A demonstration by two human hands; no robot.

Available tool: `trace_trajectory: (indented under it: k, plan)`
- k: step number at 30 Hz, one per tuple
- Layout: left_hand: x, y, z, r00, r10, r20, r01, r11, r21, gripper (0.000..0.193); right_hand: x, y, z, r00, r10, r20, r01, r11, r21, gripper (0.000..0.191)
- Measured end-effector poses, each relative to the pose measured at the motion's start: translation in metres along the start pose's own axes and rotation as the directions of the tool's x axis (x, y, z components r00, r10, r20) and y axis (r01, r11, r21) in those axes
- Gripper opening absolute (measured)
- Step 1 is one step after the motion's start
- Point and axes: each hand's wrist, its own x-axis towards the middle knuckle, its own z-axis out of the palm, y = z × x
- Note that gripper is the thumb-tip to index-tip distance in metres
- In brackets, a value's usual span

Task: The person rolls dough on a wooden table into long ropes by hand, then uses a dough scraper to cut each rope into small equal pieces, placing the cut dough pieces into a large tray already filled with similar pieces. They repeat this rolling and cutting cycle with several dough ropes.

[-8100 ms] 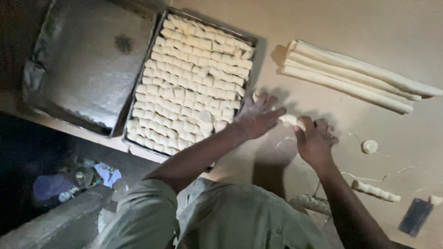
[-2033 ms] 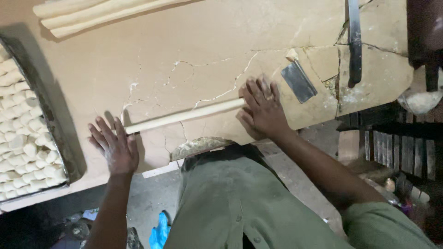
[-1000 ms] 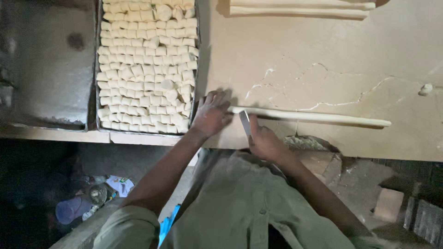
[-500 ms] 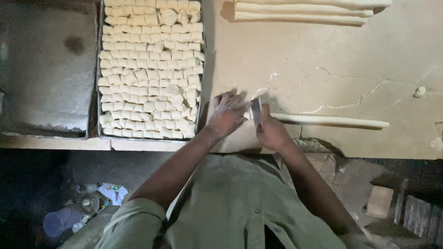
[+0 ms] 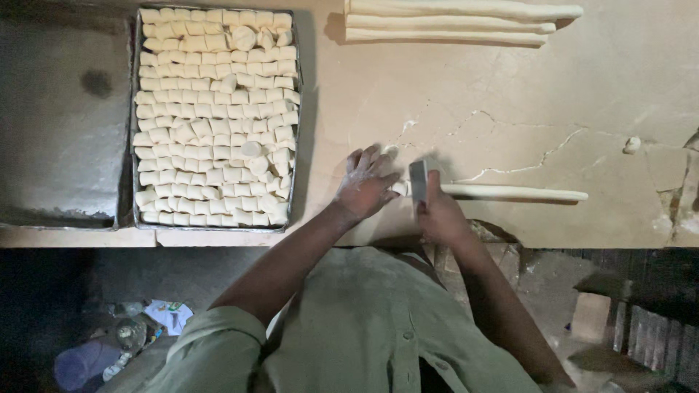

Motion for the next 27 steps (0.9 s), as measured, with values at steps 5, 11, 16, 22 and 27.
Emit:
trace_trajectory:
  k: [5, 11, 16, 22, 27]
  plan:
    - [0.018, 0.019, 0.01, 0.994, -0.051, 0.099, 0.05, 0.999, 0.018, 0.05, -0.003, 0.025, -0.011, 1.0, 0.015, -0.012, -0.016, 1.0, -0.026, 0.06]
    - [0.035, 0.042, 0.02, 0.968, -0.107, 0.229, 0.1, 0.994, 0.039, 0.05, -0.01, 0.049, -0.027, 0.994, 0.112, 0.014, -0.112, 0.993, 0.046, 0.055]
    - [0.047, 0.055, 0.029, 0.962, -0.1, 0.254, 0.085, 0.994, 0.068, 0.047, -0.014, 0.075, -0.033, 0.998, -0.022, -0.063, 0.028, 0.995, 0.1, 0.057]
    - [0.064, 0.074, 0.045, 0.971, -0.077, 0.226, 0.07, 0.997, 0.04, 0.045, -0.02, 0.095, -0.05, 0.997, -0.056, -0.05, 0.059, 0.996, 0.062, 0.052]
    - [0.078, 0.092, 0.054, 0.977, -0.075, 0.201, 0.08, 0.997, -0.015, 0.057, -0.025, 0.096, -0.074, 0.996, 0.092, 0.017, -0.092, 0.994, 0.055, 0.053]
